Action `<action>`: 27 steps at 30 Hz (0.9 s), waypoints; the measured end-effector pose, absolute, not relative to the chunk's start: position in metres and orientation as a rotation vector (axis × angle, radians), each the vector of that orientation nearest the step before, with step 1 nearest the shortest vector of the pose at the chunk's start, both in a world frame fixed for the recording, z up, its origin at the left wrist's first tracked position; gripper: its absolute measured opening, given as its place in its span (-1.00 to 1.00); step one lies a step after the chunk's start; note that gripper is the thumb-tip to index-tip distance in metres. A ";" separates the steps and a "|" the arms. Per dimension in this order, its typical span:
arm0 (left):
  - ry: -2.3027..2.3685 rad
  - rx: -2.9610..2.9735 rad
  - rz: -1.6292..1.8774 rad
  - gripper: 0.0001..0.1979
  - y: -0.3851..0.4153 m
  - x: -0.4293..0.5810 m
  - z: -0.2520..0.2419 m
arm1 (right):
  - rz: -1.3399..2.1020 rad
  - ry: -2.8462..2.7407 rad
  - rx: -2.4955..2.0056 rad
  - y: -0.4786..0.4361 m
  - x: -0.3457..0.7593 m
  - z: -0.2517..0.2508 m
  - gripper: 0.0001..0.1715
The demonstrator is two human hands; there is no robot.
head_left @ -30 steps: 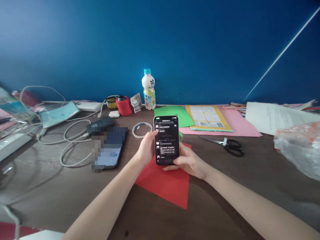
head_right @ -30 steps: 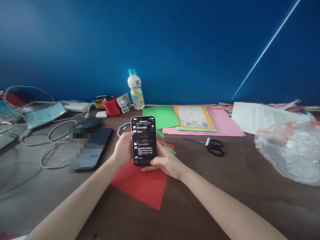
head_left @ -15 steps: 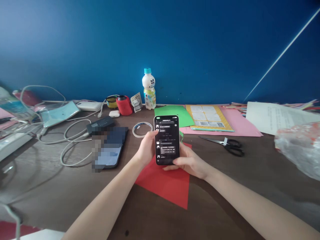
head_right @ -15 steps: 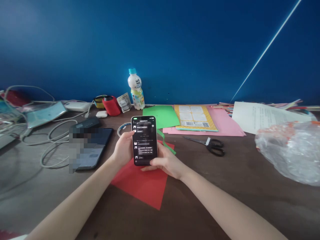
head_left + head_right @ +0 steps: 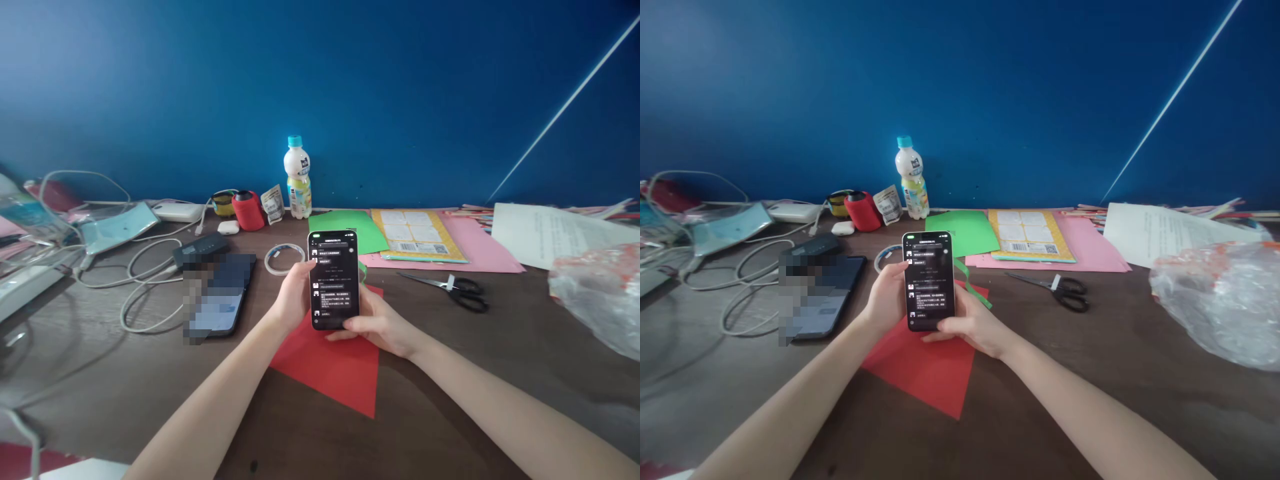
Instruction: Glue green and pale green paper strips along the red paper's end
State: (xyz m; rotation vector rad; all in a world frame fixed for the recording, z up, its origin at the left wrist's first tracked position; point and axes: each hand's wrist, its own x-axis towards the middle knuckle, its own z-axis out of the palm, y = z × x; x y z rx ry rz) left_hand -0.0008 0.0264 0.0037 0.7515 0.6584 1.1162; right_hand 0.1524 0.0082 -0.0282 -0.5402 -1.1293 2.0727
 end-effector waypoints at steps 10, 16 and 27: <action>0.654 0.779 1.099 -0.72 0.027 -0.002 0.001 | 2.062 -1.132 -0.553 0.007 0.152 -0.028 -0.34; 0.648 0.781 1.111 -0.73 0.027 -0.002 0.000 | 2.063 -1.130 -0.552 0.008 0.152 -0.028 -0.34; 0.657 0.714 1.109 -0.73 0.027 -0.001 0.002 | 2.049 -1.151 -0.538 0.008 0.152 -0.028 -0.35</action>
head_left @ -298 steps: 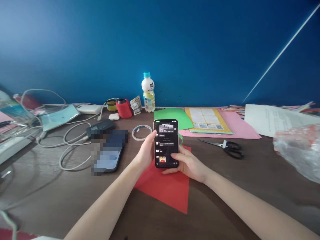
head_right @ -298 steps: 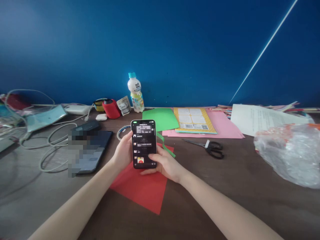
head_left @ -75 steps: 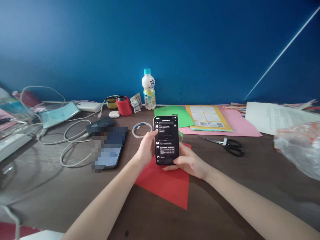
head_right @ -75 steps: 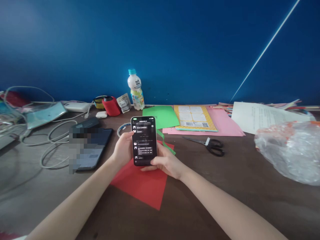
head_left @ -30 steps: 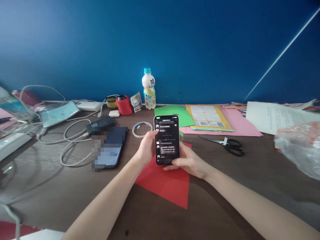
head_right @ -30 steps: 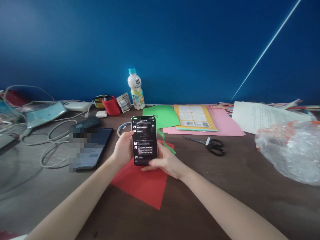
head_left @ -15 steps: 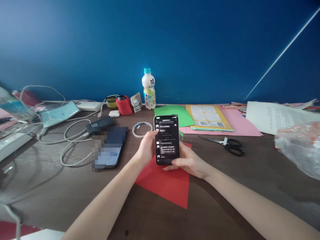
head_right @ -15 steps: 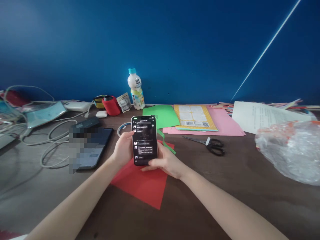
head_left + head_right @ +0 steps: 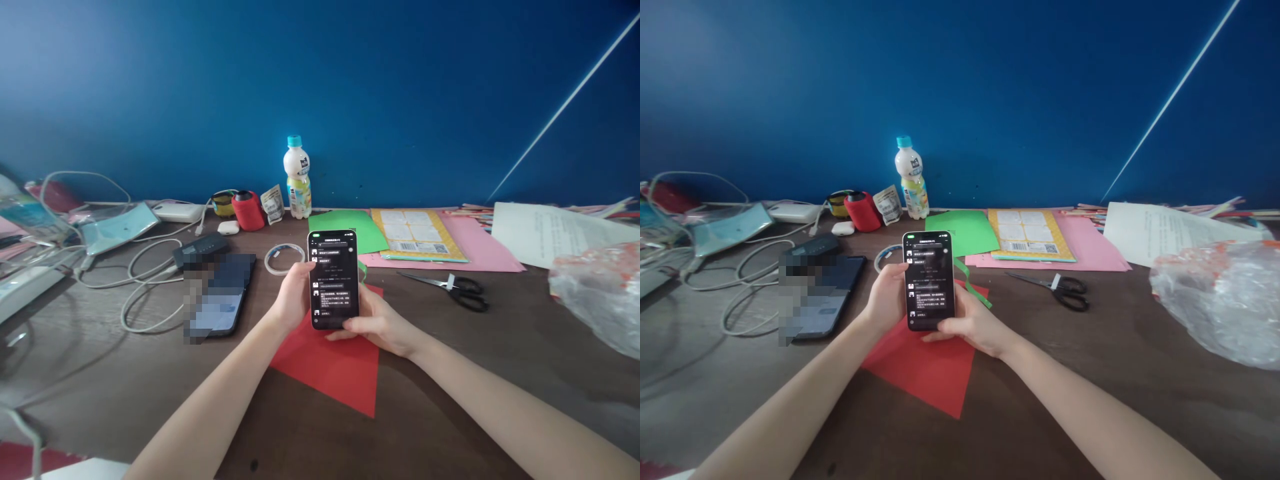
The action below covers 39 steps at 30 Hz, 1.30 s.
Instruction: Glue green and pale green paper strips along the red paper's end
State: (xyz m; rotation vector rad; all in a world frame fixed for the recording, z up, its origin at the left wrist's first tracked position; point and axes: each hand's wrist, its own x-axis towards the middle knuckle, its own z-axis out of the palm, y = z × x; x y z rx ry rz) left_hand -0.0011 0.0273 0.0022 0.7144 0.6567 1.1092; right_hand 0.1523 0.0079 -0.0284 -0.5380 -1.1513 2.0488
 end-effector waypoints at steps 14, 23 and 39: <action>0.650 0.725 1.097 -0.73 0.027 -0.002 0.001 | 2.027 -1.190 -0.546 0.007 0.152 -0.029 -0.34; 0.631 0.721 1.096 -0.76 0.028 -0.001 0.000 | 2.022 -1.188 -0.554 0.008 0.152 -0.030 -0.38; 0.735 0.848 1.125 -0.84 0.028 -0.004 -0.008 | 2.005 -1.225 -0.548 0.006 0.151 -0.029 -0.33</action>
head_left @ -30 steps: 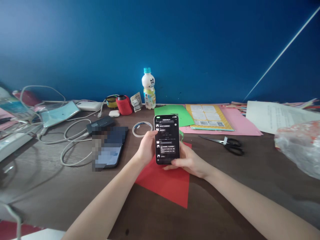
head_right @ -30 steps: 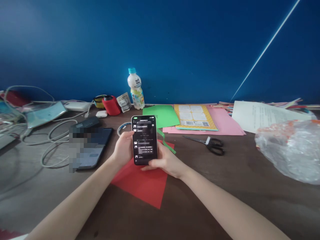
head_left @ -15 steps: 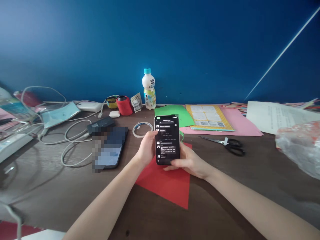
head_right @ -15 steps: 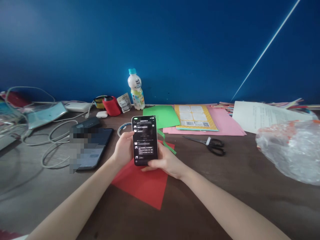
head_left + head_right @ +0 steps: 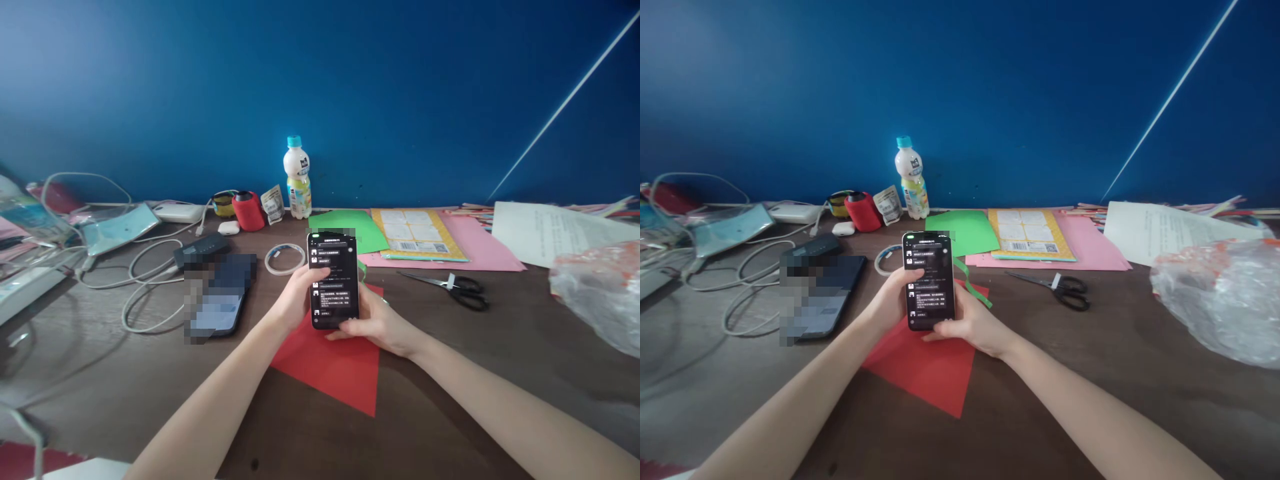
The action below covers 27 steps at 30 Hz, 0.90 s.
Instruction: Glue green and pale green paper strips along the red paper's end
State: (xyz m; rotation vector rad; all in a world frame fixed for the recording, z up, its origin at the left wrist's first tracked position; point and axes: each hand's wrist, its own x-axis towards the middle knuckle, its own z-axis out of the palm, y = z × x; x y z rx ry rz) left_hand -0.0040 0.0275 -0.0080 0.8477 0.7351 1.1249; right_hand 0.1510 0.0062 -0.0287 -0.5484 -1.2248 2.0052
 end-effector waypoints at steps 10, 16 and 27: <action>0.664 0.793 1.094 -0.69 0.028 -0.001 -0.002 | 1.916 -1.347 -0.569 0.006 0.150 -0.029 -0.30; 0.658 0.763 1.086 -0.61 0.028 0.000 0.003 | 1.965 -1.274 -0.573 0.007 0.149 -0.033 -0.35; 0.689 0.667 1.087 -0.43 0.030 0.000 -0.008 | 1.982 -1.160 -0.569 0.004 0.147 -0.030 -0.44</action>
